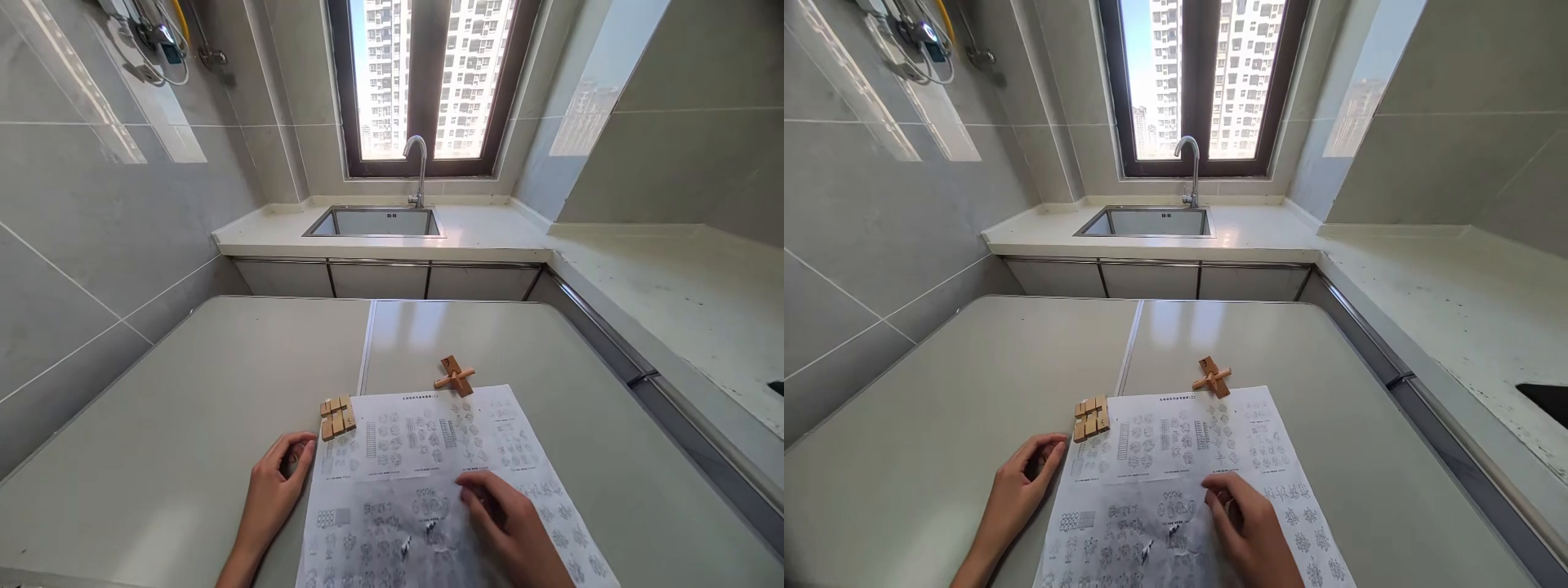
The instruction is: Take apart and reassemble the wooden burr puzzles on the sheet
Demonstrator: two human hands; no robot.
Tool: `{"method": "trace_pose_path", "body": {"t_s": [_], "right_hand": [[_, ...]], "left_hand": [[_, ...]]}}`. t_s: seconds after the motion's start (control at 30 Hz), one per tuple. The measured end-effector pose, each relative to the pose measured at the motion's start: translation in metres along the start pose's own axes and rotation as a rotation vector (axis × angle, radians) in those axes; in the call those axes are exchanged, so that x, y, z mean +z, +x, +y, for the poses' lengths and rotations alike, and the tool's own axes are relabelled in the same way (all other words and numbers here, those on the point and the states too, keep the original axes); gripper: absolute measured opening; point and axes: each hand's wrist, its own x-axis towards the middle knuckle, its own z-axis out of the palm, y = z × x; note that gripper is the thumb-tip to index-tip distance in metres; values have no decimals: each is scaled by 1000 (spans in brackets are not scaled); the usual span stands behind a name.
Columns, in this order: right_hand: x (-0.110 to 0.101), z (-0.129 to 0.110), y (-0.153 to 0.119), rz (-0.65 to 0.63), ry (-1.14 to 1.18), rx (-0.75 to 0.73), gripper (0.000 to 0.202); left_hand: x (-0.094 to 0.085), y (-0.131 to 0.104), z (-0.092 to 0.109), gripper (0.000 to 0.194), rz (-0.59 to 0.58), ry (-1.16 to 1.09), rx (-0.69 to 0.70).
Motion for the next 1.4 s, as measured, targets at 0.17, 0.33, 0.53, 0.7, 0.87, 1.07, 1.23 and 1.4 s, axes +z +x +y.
{"method": "trace_pose_path", "body": {"t_s": [0.17,0.33,0.53,0.7,0.87,1.07,1.23,1.4], "right_hand": [[-16,-20,33,-82,451,251,35],[-11,-23,78,-35,1032,464,26],[-7,-18,122,-120,1226,404,19],[-3,-16,143,-127,1089,281,25],[0,-19,143,-184,969,282,35],[-1,-19,138,-421,634,79,39],[3,-10,135,-552,559,36,44],[0,-8,132,-589,494,-5,50]], "left_hand": [[1,-2,-1,38,-21,-20,50],[2,-4,-6,36,-29,-53,57],[3,-5,-5,37,-28,-62,46],[0,-5,-1,36,-25,-52,25],[-6,-6,4,38,58,-51,-60],[8,14,52,29,-129,-80,219],[43,46,94,73,-406,-156,346],[81,73,108,104,-694,-333,389]]}}
